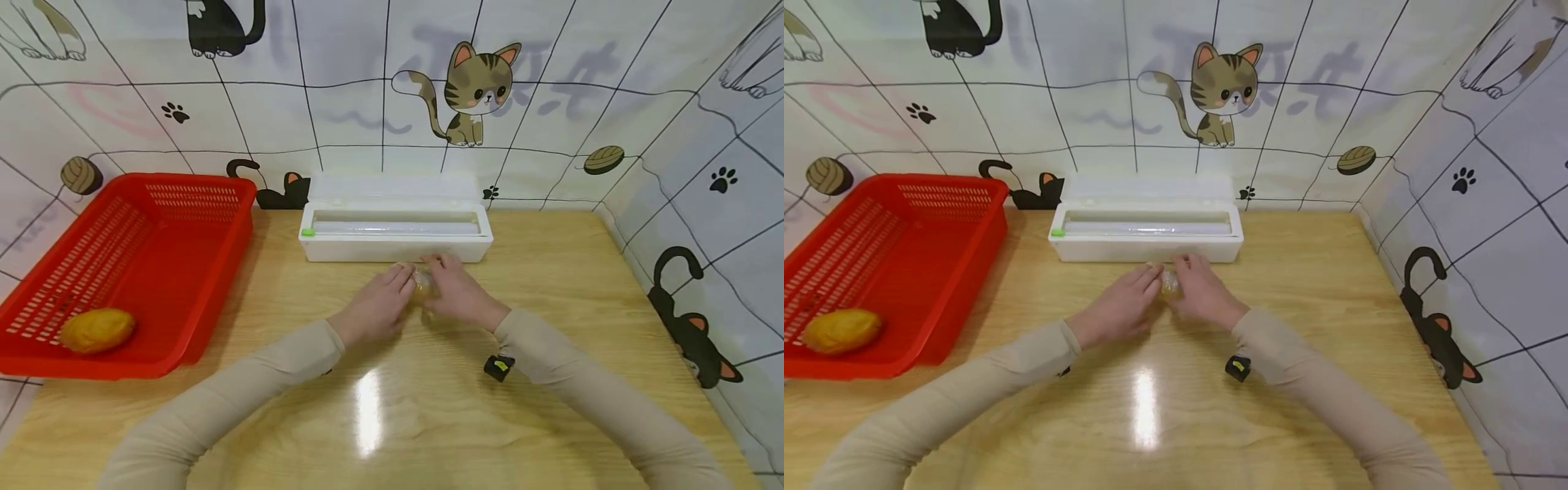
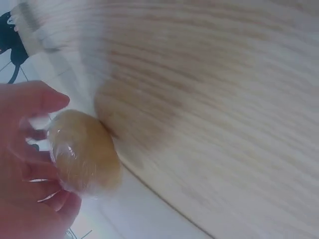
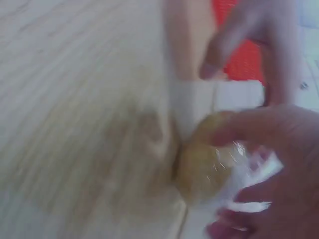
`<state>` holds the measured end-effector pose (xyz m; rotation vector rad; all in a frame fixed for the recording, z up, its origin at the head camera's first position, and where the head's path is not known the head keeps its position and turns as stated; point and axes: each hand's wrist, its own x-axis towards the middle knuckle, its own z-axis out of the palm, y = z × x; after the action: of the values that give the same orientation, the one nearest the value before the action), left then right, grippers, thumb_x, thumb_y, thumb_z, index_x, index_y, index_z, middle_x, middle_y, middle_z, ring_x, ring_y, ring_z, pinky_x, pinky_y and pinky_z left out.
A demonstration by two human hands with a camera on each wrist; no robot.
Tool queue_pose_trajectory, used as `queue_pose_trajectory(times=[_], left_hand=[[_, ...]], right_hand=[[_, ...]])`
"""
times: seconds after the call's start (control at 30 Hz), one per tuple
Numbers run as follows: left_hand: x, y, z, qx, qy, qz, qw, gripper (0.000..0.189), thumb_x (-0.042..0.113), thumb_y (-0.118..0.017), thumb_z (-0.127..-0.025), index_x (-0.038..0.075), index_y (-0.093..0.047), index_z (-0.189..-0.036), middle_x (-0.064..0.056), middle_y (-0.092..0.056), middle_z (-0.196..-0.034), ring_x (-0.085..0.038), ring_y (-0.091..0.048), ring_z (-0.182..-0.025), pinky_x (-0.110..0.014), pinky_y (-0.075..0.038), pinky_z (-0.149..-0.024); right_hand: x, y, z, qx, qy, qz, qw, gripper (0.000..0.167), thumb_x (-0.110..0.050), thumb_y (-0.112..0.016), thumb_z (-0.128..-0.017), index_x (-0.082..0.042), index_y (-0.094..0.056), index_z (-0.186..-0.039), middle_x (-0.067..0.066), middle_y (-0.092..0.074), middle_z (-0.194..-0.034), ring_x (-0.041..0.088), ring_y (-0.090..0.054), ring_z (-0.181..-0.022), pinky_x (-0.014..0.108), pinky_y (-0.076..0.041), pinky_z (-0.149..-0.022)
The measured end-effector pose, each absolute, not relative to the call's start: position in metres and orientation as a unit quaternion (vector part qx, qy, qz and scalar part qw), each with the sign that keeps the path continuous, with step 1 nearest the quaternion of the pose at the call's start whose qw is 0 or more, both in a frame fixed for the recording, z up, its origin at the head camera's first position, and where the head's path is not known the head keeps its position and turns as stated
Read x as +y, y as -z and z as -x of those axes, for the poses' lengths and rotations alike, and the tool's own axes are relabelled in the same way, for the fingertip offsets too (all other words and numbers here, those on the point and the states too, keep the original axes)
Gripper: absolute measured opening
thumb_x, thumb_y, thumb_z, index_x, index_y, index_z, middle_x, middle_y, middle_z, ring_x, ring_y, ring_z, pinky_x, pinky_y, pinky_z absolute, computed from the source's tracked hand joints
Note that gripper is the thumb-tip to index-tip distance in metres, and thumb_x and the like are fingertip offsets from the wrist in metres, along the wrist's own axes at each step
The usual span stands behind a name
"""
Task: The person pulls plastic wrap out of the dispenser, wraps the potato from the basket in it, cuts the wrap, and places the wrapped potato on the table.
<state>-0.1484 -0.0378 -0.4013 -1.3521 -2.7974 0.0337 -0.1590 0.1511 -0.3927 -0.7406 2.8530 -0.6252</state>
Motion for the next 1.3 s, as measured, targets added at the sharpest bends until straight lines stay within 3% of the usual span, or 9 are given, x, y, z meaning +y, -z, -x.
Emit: queue_pose_trajectory(times=[0.1, 0.27, 0.4, 0.57, 0.8, 1.0, 1.17, 1.23, 1.3], left_hand=[[-0.039, 0.4, 0.151, -0.901, 0.042, 0.431, -0.009, 0.074, 0.025, -0.07, -0.085, -0.01, -0.035, -0.14, -0.026, -0.031, -0.149, -0.036, -0.029, -0.137, -0.041, -0.021, -0.113], [-0.044, 0.402, 0.157, -0.91, 0.228, 0.346, -0.012, 0.067, 0.004, -0.071, -0.08, -0.012, -0.038, -0.136, -0.027, -0.044, -0.136, -0.036, -0.041, -0.126, -0.038, -0.032, -0.108], [-0.045, 0.407, 0.162, -0.929, 0.169, 0.327, -0.026, 0.078, 0.004, -0.07, -0.081, -0.017, -0.025, -0.141, -0.035, -0.032, -0.143, -0.042, -0.031, -0.134, -0.042, -0.023, -0.112], [-0.037, 0.414, 0.167, -0.935, 0.045, 0.347, -0.058, 0.09, 0.016, -0.066, -0.084, -0.019, -0.008, -0.144, -0.038, -0.018, -0.148, -0.046, -0.023, -0.137, -0.043, -0.021, -0.112], [-0.025, 0.416, 0.172, -0.938, 0.02, 0.343, -0.045, 0.09, 0.021, -0.07, -0.084, -0.017, -0.014, -0.143, -0.035, -0.037, -0.137, -0.04, -0.044, -0.125, -0.037, -0.039, -0.103], [-0.018, 0.413, 0.173, -0.944, 0.041, 0.327, -0.028, 0.084, 0.02, -0.075, -0.082, -0.013, -0.024, -0.14, -0.028, -0.054, -0.112, -0.033, -0.061, -0.093, -0.034, -0.055, -0.074], [-0.014, 0.414, 0.17, -0.944, -0.022, 0.328, 0.036, 0.072, 0.019, -0.07, -0.086, -0.013, -0.032, -0.137, -0.024, -0.058, -0.1, -0.024, -0.062, -0.07, -0.026, -0.054, -0.053], [-0.012, 0.415, 0.17, -0.942, -0.042, 0.328, 0.05, 0.067, 0.018, -0.069, -0.087, -0.013, -0.036, -0.136, -0.023, -0.059, -0.1, -0.023, -0.062, -0.071, -0.026, -0.054, -0.054], [-0.011, 0.416, 0.17, -0.94, -0.051, 0.333, 0.058, 0.063, 0.017, -0.067, -0.088, -0.014, -0.038, -0.134, -0.024, -0.058, -0.104, -0.025, -0.062, -0.081, -0.028, -0.055, -0.066]], right_hand=[[0.147, 0.406, 0.161, 0.95, 0.147, 0.265, 0.074, 0.09, -0.025, -0.077, -0.076, 0.012, -0.028, -0.142, 0.033, -0.041, -0.135, 0.046, -0.04, -0.123, 0.054, -0.038, -0.1], [0.132, 0.424, 0.163, 0.95, 0.124, 0.287, -0.006, 0.08, -0.036, -0.076, -0.082, 0.013, -0.037, -0.133, 0.03, -0.05, -0.117, 0.04, -0.051, -0.105, 0.048, -0.046, -0.092], [0.125, 0.424, 0.165, 0.947, 0.088, 0.304, -0.051, 0.078, -0.04, -0.075, -0.083, 0.015, -0.041, -0.127, 0.028, -0.052, -0.111, 0.038, -0.053, -0.1, 0.044, -0.044, -0.094], [0.121, 0.415, 0.168, 0.952, 0.062, 0.298, -0.02, 0.078, -0.04, -0.075, -0.082, 0.016, -0.044, -0.125, 0.028, -0.054, -0.11, 0.038, -0.053, -0.102, 0.046, -0.043, -0.095], [0.119, 0.406, 0.176, 0.96, 0.1, 0.257, 0.049, 0.082, -0.037, -0.081, -0.077, 0.014, -0.043, -0.129, 0.027, -0.055, -0.115, 0.039, -0.054, -0.106, 0.046, -0.045, -0.094], [0.126, 0.408, 0.178, 0.946, 0.174, 0.262, 0.076, 0.075, -0.024, -0.08, -0.078, 0.013, -0.042, -0.131, 0.027, -0.054, -0.123, 0.039, -0.053, -0.114, 0.045, -0.04, -0.101], [0.132, 0.403, 0.183, 0.93, 0.249, 0.227, 0.145, 0.084, -0.007, -0.08, -0.071, 0.011, -0.033, -0.139, 0.027, -0.051, -0.13, 0.039, -0.051, -0.117, 0.045, -0.038, -0.103], [0.131, 0.405, 0.182, 0.938, 0.228, 0.226, 0.131, 0.083, -0.009, -0.081, -0.071, 0.014, -0.035, -0.137, 0.028, -0.052, -0.127, 0.039, -0.052, -0.116, 0.045, -0.038, -0.102], [0.129, 0.409, 0.18, 0.944, 0.198, 0.245, 0.096, 0.076, -0.014, -0.081, -0.074, 0.016, -0.041, -0.131, 0.028, -0.053, -0.122, 0.04, -0.051, -0.114, 0.045, -0.038, -0.102]])
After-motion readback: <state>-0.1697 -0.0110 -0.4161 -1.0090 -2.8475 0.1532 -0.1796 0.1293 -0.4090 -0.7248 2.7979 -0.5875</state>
